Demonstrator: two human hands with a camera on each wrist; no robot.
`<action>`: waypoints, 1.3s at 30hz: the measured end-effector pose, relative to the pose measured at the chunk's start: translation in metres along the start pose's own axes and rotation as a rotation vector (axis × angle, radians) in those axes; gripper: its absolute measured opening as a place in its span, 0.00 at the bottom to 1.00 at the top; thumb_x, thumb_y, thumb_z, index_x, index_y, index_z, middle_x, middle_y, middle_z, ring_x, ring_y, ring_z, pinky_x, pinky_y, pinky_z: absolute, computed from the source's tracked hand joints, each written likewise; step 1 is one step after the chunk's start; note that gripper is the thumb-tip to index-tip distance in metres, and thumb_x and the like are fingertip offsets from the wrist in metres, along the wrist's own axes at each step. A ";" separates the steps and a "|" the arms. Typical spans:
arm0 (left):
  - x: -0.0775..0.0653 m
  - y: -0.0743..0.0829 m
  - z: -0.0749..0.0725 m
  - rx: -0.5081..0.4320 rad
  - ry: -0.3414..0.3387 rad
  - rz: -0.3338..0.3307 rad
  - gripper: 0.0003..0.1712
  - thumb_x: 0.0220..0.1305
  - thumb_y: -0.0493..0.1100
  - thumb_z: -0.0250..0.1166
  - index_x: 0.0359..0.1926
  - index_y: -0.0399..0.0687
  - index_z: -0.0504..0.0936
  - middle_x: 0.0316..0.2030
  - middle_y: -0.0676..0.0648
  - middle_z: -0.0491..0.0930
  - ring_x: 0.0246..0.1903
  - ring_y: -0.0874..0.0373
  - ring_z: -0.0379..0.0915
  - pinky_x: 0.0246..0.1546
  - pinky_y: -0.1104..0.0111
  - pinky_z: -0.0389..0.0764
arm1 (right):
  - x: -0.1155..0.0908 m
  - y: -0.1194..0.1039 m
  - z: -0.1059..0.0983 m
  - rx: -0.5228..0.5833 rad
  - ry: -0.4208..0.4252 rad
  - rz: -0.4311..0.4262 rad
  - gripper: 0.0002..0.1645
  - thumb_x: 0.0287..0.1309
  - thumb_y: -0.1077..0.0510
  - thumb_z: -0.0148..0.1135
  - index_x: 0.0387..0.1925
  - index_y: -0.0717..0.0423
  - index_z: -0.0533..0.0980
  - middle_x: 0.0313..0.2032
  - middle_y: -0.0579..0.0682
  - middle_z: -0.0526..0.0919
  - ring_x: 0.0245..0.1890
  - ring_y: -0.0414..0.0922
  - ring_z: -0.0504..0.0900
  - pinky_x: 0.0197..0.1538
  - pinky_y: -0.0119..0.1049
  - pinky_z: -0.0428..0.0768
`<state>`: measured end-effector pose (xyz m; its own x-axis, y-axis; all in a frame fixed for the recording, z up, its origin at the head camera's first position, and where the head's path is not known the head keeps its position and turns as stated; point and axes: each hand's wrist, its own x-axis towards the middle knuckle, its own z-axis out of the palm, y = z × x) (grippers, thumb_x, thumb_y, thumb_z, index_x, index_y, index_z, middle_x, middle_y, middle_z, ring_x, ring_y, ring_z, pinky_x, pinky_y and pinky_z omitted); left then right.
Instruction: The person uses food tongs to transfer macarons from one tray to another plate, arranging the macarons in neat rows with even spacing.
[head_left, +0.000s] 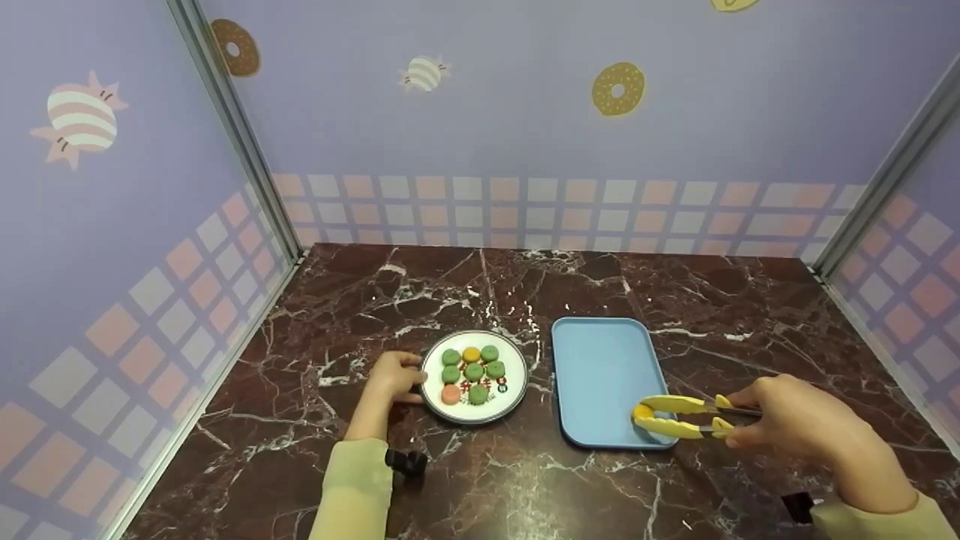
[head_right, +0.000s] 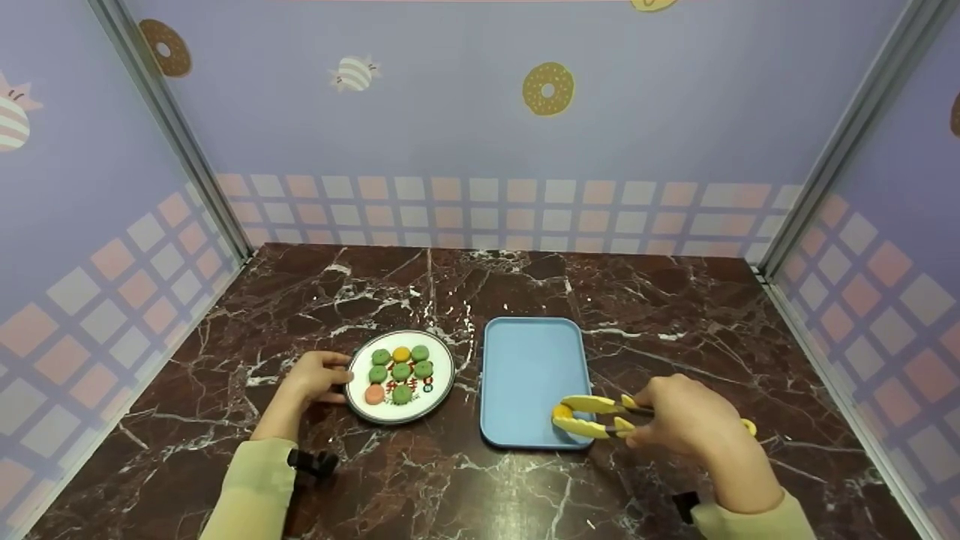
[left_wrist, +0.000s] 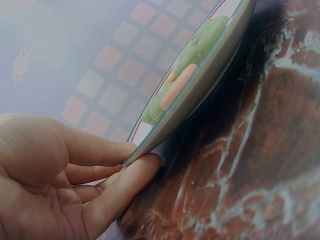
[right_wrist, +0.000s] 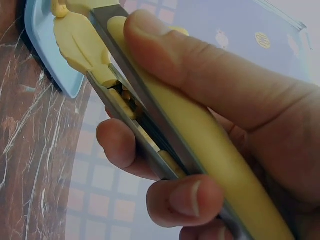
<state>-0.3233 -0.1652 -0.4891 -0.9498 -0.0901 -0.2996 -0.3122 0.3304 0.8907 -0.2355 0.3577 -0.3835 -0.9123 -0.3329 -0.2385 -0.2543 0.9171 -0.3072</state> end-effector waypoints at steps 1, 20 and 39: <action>0.000 0.000 0.000 -0.002 -0.001 -0.001 0.26 0.68 0.26 0.61 0.66 0.23 0.72 0.62 0.22 0.74 0.48 0.36 0.85 0.32 0.63 0.95 | 0.001 -0.001 0.000 -0.005 0.003 -0.001 0.31 0.50 0.44 0.79 0.54 0.55 0.86 0.45 0.53 0.91 0.23 0.38 0.77 0.28 0.33 0.76; -0.001 0.000 0.000 0.023 0.005 -0.001 0.26 0.68 0.27 0.61 0.66 0.25 0.73 0.62 0.25 0.74 0.40 0.42 0.86 0.32 0.64 0.95 | 0.028 -0.027 -0.001 0.038 0.055 -0.113 0.34 0.52 0.43 0.79 0.57 0.57 0.84 0.24 0.37 0.88 0.18 0.35 0.78 0.23 0.28 0.74; -0.001 0.001 -0.001 0.039 0.009 -0.004 0.26 0.68 0.27 0.62 0.66 0.25 0.73 0.62 0.24 0.75 0.47 0.38 0.85 0.32 0.64 0.95 | 0.071 -0.069 -0.002 -0.091 0.128 -0.242 0.32 0.48 0.41 0.80 0.54 0.50 0.87 0.42 0.51 0.92 0.26 0.36 0.75 0.30 0.34 0.77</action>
<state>-0.3223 -0.1653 -0.4878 -0.9489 -0.0993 -0.2997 -0.3148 0.3665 0.8755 -0.2831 0.2715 -0.3776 -0.8532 -0.5194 -0.0479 -0.4923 0.8322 -0.2552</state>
